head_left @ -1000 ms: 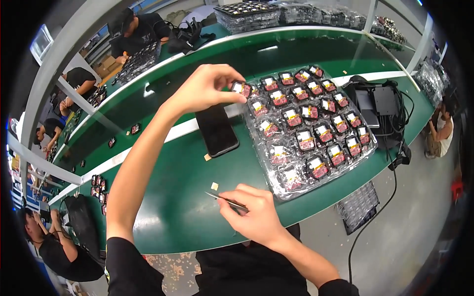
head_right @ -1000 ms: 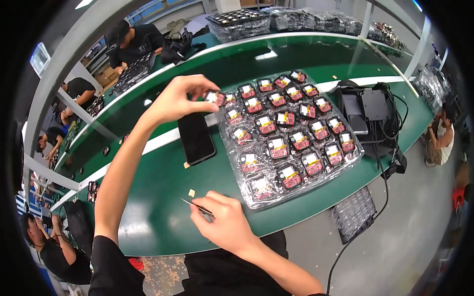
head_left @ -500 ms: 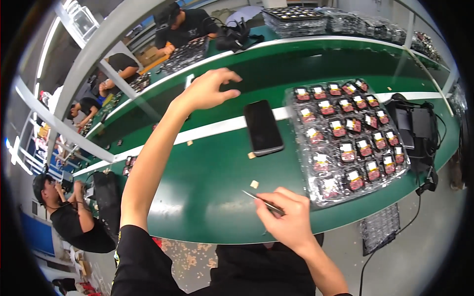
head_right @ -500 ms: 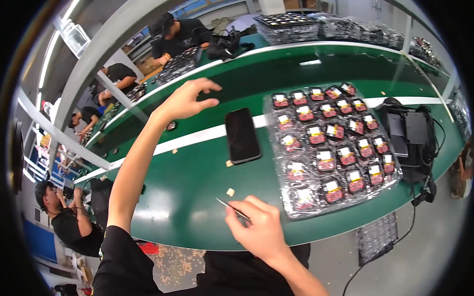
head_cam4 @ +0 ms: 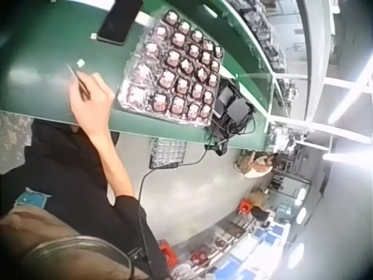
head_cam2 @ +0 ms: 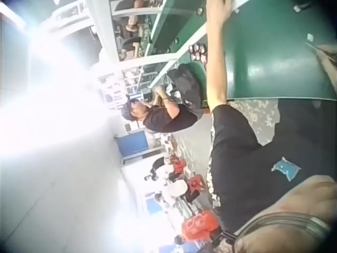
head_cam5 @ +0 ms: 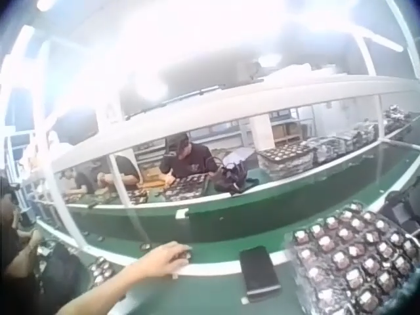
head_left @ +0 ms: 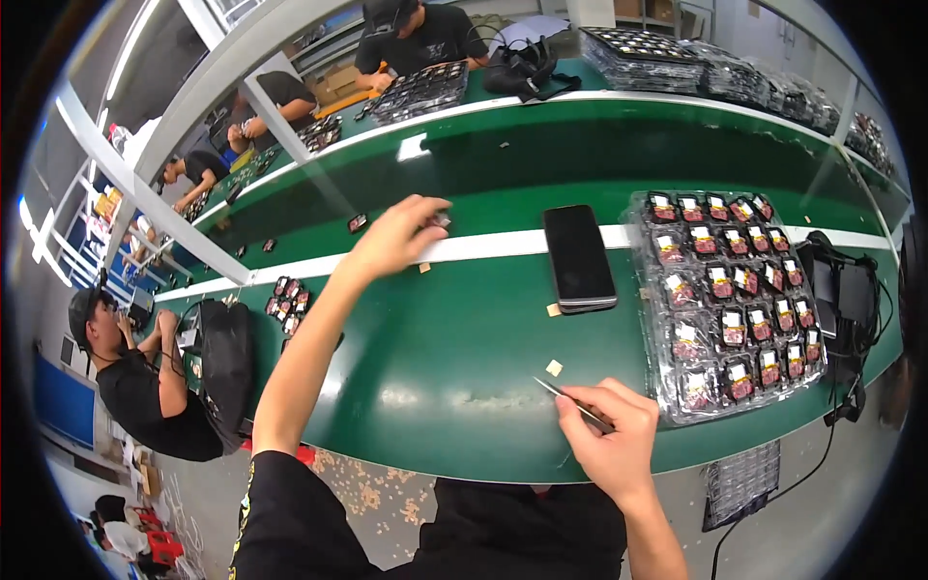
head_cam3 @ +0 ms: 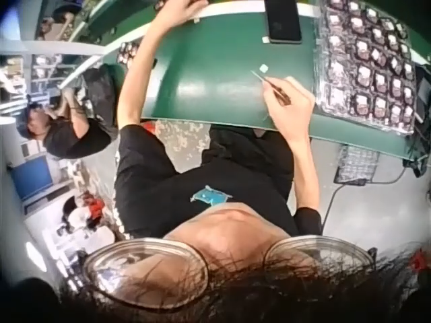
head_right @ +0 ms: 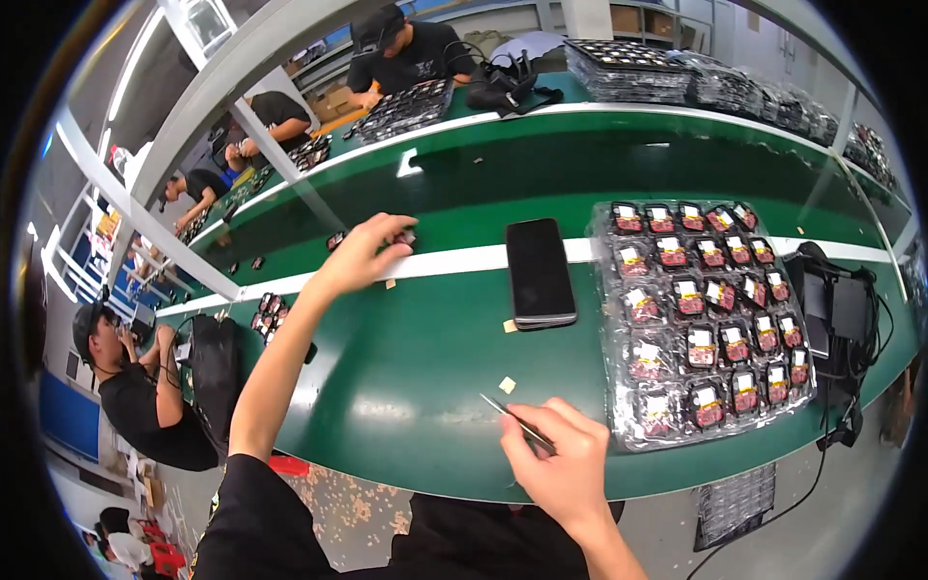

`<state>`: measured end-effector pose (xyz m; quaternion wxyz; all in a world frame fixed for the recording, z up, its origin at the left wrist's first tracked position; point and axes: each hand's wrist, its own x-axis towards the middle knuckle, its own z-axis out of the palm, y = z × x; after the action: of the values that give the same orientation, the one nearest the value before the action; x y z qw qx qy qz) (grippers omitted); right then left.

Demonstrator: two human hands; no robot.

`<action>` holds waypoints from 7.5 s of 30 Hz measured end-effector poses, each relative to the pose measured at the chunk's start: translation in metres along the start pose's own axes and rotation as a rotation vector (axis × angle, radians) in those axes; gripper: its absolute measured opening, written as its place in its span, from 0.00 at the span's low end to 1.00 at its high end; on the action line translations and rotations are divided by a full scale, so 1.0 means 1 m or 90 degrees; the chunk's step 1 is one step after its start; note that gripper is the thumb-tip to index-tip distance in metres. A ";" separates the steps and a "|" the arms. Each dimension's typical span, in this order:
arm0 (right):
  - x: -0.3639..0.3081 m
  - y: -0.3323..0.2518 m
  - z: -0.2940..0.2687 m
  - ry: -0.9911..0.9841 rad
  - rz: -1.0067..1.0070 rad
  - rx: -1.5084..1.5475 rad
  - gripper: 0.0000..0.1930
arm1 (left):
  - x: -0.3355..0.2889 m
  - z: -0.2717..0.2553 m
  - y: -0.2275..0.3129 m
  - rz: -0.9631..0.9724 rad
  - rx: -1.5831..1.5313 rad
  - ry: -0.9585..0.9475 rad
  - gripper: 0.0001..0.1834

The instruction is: Assembling the internal components of smart watches using tweezers.

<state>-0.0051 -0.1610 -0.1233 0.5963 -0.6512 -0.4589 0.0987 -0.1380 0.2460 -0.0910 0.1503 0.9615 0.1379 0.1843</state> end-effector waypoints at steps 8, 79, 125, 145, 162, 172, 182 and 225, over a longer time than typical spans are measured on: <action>-0.001 0.002 -0.002 0.021 0.112 0.037 0.06 | -0.082 0.033 0.170 0.218 0.115 -0.103 0.22; 0.008 0.002 0.006 -0.147 0.039 -0.095 0.11 | -0.086 0.050 0.131 0.116 -0.362 -0.212 0.33; 0.006 0.001 -0.001 0.004 0.037 -0.036 0.07 | -0.083 0.043 0.156 0.165 -0.201 -0.149 0.29; -0.003 0.007 0.003 0.019 0.014 0.057 0.06 | 0.169 0.061 0.195 0.335 -0.177 -0.183 0.30; -0.002 0.003 0.000 -0.012 0.009 0.020 0.07 | 0.050 0.021 -0.005 -0.063 0.106 -0.066 0.24; -0.002 -0.001 -0.004 0.037 0.009 0.022 0.09 | -0.023 0.031 0.129 0.221 0.139 -0.084 0.17; 0.000 0.002 0.001 0.039 0.019 -0.016 0.10 | -0.076 0.027 0.127 0.124 -0.037 -0.081 0.30; 0.001 0.009 0.013 -0.057 -0.080 -0.188 0.14 | -0.087 0.050 0.150 0.128 -0.245 -0.155 0.29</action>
<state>-0.0092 -0.1502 -0.1341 0.4778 -0.6969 -0.5344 0.0216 -0.1647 0.0681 -0.1116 0.3268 0.9392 -0.0155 0.1039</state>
